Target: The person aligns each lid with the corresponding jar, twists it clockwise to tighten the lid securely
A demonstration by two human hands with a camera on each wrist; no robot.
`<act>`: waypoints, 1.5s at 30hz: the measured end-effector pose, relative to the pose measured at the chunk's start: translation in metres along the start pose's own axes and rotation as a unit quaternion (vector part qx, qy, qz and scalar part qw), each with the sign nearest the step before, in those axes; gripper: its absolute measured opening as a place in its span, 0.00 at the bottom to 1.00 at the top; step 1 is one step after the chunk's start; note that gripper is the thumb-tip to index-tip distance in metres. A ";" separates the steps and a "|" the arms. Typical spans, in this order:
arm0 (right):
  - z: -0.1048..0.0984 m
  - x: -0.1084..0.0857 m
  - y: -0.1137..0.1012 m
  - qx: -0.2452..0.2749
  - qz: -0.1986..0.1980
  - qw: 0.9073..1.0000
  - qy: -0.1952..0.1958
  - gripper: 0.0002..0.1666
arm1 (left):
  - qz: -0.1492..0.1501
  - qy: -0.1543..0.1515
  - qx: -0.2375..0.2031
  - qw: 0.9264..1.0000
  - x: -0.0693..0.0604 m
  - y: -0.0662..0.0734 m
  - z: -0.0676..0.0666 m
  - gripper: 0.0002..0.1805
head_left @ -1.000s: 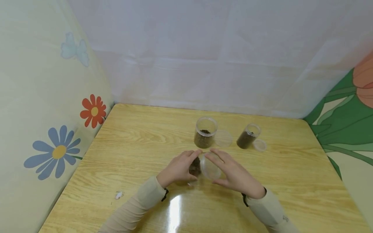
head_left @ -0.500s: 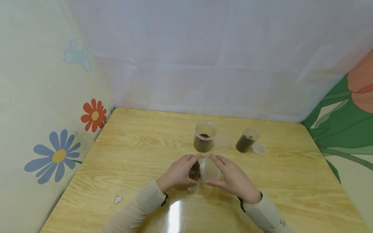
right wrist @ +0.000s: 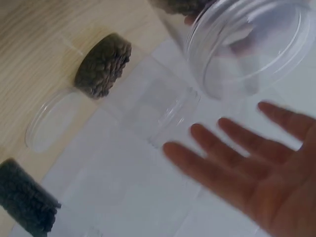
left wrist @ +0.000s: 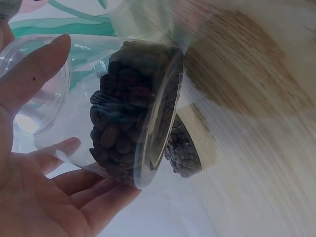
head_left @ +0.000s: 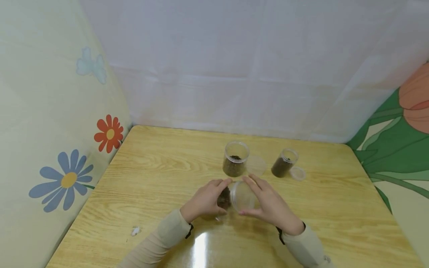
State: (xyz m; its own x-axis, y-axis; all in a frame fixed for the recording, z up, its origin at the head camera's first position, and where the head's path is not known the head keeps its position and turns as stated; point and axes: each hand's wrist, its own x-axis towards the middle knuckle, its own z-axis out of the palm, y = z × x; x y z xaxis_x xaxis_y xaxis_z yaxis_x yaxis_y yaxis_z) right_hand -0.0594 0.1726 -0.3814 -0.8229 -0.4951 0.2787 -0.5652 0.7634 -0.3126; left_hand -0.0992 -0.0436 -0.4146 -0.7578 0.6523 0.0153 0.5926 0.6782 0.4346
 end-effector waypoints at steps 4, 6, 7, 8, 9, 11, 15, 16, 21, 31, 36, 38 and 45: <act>-0.002 0.000 0.006 0.004 -0.081 0.997 -0.001 0.56 | -0.002 -0.003 0.000 1.000 -0.001 0.000 0.000 0.53; -0.001 0.000 0.008 0.012 -0.107 0.994 -0.003 0.56 | -0.004 -0.007 -0.002 1.000 -0.001 0.000 0.000 0.53; 0.000 0.000 0.009 0.015 -0.115 0.993 -0.004 0.56 | -0.005 -0.008 -0.003 1.000 -0.001 0.000 0.001 0.53; 0.001 -0.001 0.009 0.016 -0.119 0.993 -0.005 0.56 | -0.006 -0.009 -0.005 1.000 -0.001 0.000 0.001 0.53; 0.001 -0.001 0.009 0.017 -0.121 0.992 -0.007 0.56 | -0.008 -0.010 -0.006 1.000 -0.001 0.000 0.001 0.53; 0.002 -0.001 0.009 0.015 -0.122 0.992 -0.006 0.55 | -0.010 -0.011 -0.010 1.000 -0.001 -0.001 0.001 0.53; 0.003 -0.001 0.008 0.005 -0.106 0.994 -0.007 0.54 | -0.010 -0.010 -0.012 1.000 -0.001 -0.001 0.001 0.53; 0.003 -0.001 0.007 0.003 -0.100 0.995 -0.008 0.54 | -0.010 -0.010 -0.012 1.000 -0.001 -0.001 0.000 0.53; 0.003 0.000 0.003 -0.004 -0.060 0.998 -0.013 0.52 | -0.010 -0.011 -0.009 1.000 -0.001 0.000 -0.001 0.52; 0.006 0.001 -0.004 -0.026 0.000 1.000 0.017 0.52 | -0.008 0.000 -0.013 1.000 0.001 -0.001 0.001 0.53; 0.004 0.001 0.001 -0.038 -0.029 0.999 0.009 0.55 | -0.008 -0.002 -0.013 1.000 0.001 -0.002 0.002 0.53; 0.002 0.001 0.004 -0.032 -0.063 0.997 0.010 0.56 | -0.010 -0.004 -0.015 1.000 0.001 -0.002 0.002 0.53; -0.001 0.003 0.012 0.020 -0.159 0.987 0.004 0.56 | -0.013 -0.009 -0.016 1.000 0.001 -0.002 0.002 0.53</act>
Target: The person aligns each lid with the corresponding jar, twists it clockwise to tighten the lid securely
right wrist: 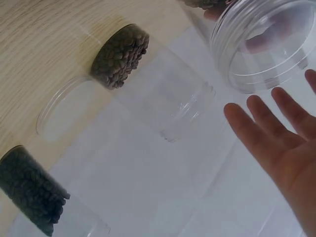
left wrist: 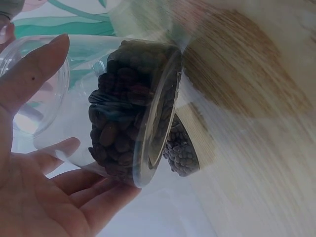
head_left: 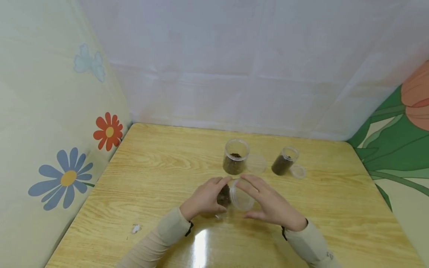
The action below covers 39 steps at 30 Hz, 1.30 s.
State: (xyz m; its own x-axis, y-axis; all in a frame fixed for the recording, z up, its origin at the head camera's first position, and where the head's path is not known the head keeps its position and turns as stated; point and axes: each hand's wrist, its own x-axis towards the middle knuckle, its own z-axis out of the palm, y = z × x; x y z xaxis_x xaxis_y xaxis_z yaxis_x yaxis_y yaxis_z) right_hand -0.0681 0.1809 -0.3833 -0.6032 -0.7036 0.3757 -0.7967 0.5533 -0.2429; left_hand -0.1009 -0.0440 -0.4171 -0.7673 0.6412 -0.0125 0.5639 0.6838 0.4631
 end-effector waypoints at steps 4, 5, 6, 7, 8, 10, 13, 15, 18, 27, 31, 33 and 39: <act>-0.001 0.001 0.000 0.010 -0.005 1.000 -0.012 0.55 | -0.003 -0.004 -0.003 1.000 0.000 0.000 -0.001 0.53; -0.001 0.001 0.000 0.009 -0.004 1.000 -0.013 0.55 | -0.003 -0.004 -0.003 1.000 0.000 0.001 -0.001 0.53; -0.001 0.001 0.000 0.008 -0.004 1.000 -0.013 0.54 | -0.004 -0.006 -0.003 1.000 0.000 0.001 -0.001 0.53; -0.001 0.001 0.000 0.008 -0.003 1.000 -0.013 0.54 | -0.005 -0.006 -0.003 1.000 0.000 0.001 -0.001 0.53; -0.001 0.001 0.000 0.007 -0.004 1.000 -0.013 0.54 | -0.006 -0.007 -0.003 1.000 0.000 0.001 -0.001 0.53; 0.000 0.002 0.001 0.005 -0.004 1.000 -0.012 0.53 | -0.005 -0.007 -0.002 1.000 0.000 0.001 -0.002 0.53; 0.000 0.003 0.001 0.008 -0.004 1.000 -0.010 0.52 | -0.004 -0.006 0.001 1.000 0.001 0.001 -0.002 0.53; 0.001 0.003 0.002 0.010 -0.001 1.000 -0.009 0.52 | -0.004 -0.006 0.002 1.000 0.001 0.001 -0.002 0.53; 0.001 0.003 0.002 0.011 0.012 1.000 -0.011 0.51 | -0.005 -0.007 0.002 1.000 0.000 0.001 -0.002 0.53; 0.000 0.005 -0.001 -0.003 0.049 0.999 -0.008 0.49 | 0.000 -0.002 0.008 1.000 0.000 0.001 -0.002 0.53; 0.000 0.006 -0.004 -0.005 0.074 0.997 -0.010 0.48 | 0.000 -0.004 0.010 1.000 0.000 0.001 -0.002 0.53; 0.000 0.007 -0.006 -0.007 0.083 0.996 -0.011 0.48 | -0.001 -0.006 0.010 1.000 0.000 0.001 -0.002 0.53; 0.000 0.005 -0.006 -0.009 0.088 0.996 -0.019 0.50 | 0.000 -0.005 0.004 1.000 -0.001 0.001 -0.002 0.53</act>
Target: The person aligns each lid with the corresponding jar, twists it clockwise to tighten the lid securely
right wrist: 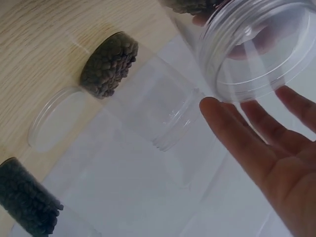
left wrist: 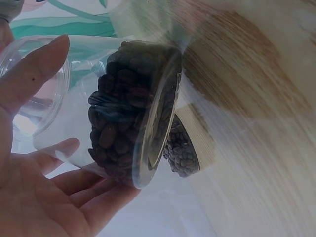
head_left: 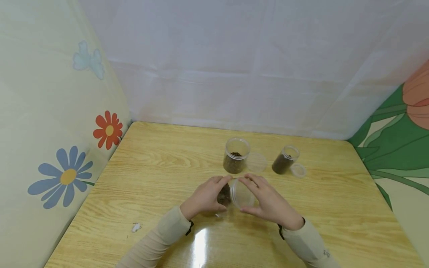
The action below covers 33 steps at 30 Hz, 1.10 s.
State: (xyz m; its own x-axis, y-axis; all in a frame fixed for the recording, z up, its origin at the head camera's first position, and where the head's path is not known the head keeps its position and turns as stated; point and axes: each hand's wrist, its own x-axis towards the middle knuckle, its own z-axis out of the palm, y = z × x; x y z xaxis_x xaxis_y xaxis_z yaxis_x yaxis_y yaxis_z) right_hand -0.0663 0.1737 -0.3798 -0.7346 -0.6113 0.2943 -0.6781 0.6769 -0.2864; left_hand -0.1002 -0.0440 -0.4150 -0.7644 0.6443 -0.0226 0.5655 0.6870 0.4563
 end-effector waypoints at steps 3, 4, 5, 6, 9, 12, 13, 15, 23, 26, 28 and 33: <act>0.002 -0.001 0.003 0.014 -0.026 1.000 -0.009 0.53 | 0.001 0.001 -0.007 1.000 0.000 -0.001 0.000 0.53; 0.003 -0.001 0.005 0.018 -0.038 0.999 -0.012 0.55 | 0.001 0.001 -0.010 1.000 0.000 -0.001 0.000 0.53; 0.004 -0.001 0.006 0.021 -0.049 0.998 -0.014 0.56 | 0.002 0.001 -0.013 1.000 0.000 -0.002 0.000 0.53; 0.005 -0.001 0.007 0.025 -0.060 0.998 -0.015 0.57 | 0.003 0.000 -0.013 1.000 0.000 -0.002 0.000 0.53; 0.008 0.000 0.008 0.027 -0.076 0.997 -0.013 0.57 | 0.007 -0.001 -0.011 1.000 0.000 -0.004 0.000 0.53; 0.010 0.000 0.009 0.023 -0.082 0.996 0.000 0.56 | 0.010 -0.001 -0.009 1.000 0.000 -0.004 -0.001 0.53; 0.010 0.001 0.009 0.023 -0.083 0.996 0.003 0.55 | 0.010 0.000 -0.008 1.000 0.000 -0.004 -0.001 0.53; 0.010 0.001 0.009 0.023 -0.085 0.996 0.009 0.54 | 0.010 0.001 -0.008 1.000 0.000 -0.003 -0.001 0.53; 0.010 0.002 0.008 0.010 -0.072 0.997 0.020 0.53 | 0.014 0.013 0.002 1.000 0.000 -0.004 0.002 0.54; 0.010 0.003 0.007 0.008 -0.062 0.998 0.022 0.53 | 0.013 0.021 0.008 1.000 0.001 -0.003 0.003 0.54; 0.011 0.003 0.007 0.006 -0.059 0.998 0.026 0.53 | 0.012 0.027 0.013 0.999 0.001 -0.002 0.004 0.54; 0.013 0.002 0.007 0.001 -0.055 0.998 0.036 0.53 | 0.013 0.042 0.022 0.999 0.000 0.001 0.006 0.53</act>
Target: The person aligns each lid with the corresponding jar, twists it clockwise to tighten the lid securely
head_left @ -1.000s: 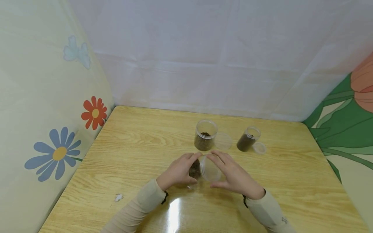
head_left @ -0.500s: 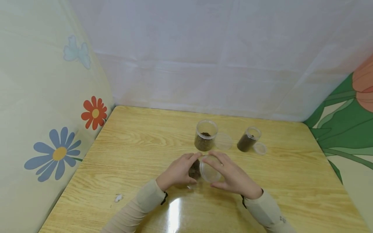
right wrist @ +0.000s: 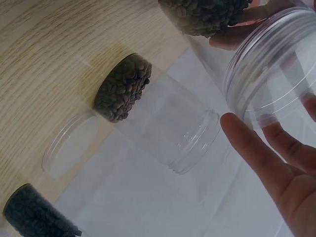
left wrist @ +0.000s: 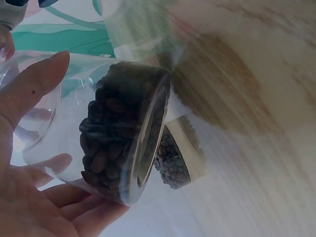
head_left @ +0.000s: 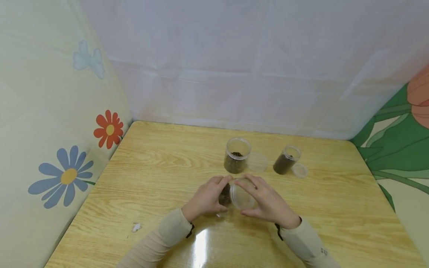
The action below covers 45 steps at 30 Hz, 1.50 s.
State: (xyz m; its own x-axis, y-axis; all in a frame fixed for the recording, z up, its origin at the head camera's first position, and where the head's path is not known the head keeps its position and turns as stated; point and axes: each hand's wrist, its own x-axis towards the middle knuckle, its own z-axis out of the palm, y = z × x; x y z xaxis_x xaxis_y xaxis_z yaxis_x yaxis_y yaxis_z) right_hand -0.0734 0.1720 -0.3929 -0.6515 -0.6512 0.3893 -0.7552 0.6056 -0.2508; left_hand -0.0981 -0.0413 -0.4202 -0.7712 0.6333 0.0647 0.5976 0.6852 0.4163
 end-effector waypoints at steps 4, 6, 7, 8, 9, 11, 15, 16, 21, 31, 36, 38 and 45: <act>0.001 0.000 0.000 -0.004 0.003 1.000 0.006 0.53 | 0.000 0.007 0.006 1.000 -0.001 0.001 0.001 0.53; 0.001 0.000 -0.001 -0.008 0.005 1.000 0.007 0.53 | -0.002 0.009 0.007 1.000 -0.001 0.000 0.001 0.53; 0.001 0.000 -0.002 -0.011 0.004 1.000 0.008 0.53 | -0.003 0.008 0.005 1.000 -0.001 0.000 0.001 0.53; 0.001 0.000 -0.002 -0.013 0.004 1.000 0.008 0.53 | -0.005 0.007 0.003 1.000 -0.002 0.000 0.001 0.53; 0.001 0.000 -0.003 -0.016 0.004 1.000 0.008 0.53 | -0.006 0.006 0.002 1.000 -0.002 0.000 0.001 0.53; 0.001 0.001 -0.004 -0.021 0.002 1.000 0.008 0.53 | -0.008 0.004 -0.002 1.000 -0.002 0.000 0.000 0.53; 0.001 0.001 -0.006 -0.024 0.007 1.000 0.006 0.54 | -0.006 0.001 -0.008 1.000 -0.002 -0.002 0.000 0.53; 0.001 0.001 -0.006 -0.024 0.009 1.000 0.005 0.54 | -0.006 0.001 -0.010 1.000 -0.002 -0.003 0.000 0.53; -0.001 0.000 -0.009 -0.021 0.021 1.000 -0.004 0.55 | -0.007 0.001 -0.030 1.000 -0.002 -0.006 -0.001 0.53; -0.006 -0.004 -0.006 -0.020 0.041 0.999 -0.004 0.52 | 0.002 0.026 -0.139 0.990 -0.002 -0.018 0.008 0.52; -0.007 -0.010 -0.003 -0.007 0.061 0.998 0.002 0.52 | -0.007 0.054 -0.196 0.979 -0.004 -0.024 0.008 0.52; -0.007 -0.012 -0.001 -0.008 0.067 0.998 0.000 0.53 | -0.019 0.061 -0.218 0.974 -0.005 -0.026 0.007 0.52; -0.007 -0.019 0.003 -0.026 0.080 0.996 -0.008 0.51 | -0.055 0.107 -0.271 0.955 -0.008 -0.034 0.008 0.57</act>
State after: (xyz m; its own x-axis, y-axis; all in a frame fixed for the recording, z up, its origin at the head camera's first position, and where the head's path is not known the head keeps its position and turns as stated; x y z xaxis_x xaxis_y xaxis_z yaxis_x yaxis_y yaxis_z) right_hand -0.0630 0.1892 -0.3948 -0.7650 -0.5510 0.3334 -0.6366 0.7252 -0.2622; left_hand -0.1106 -0.0669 -0.4417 -0.8844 0.4404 0.1543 0.3546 0.4193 0.8357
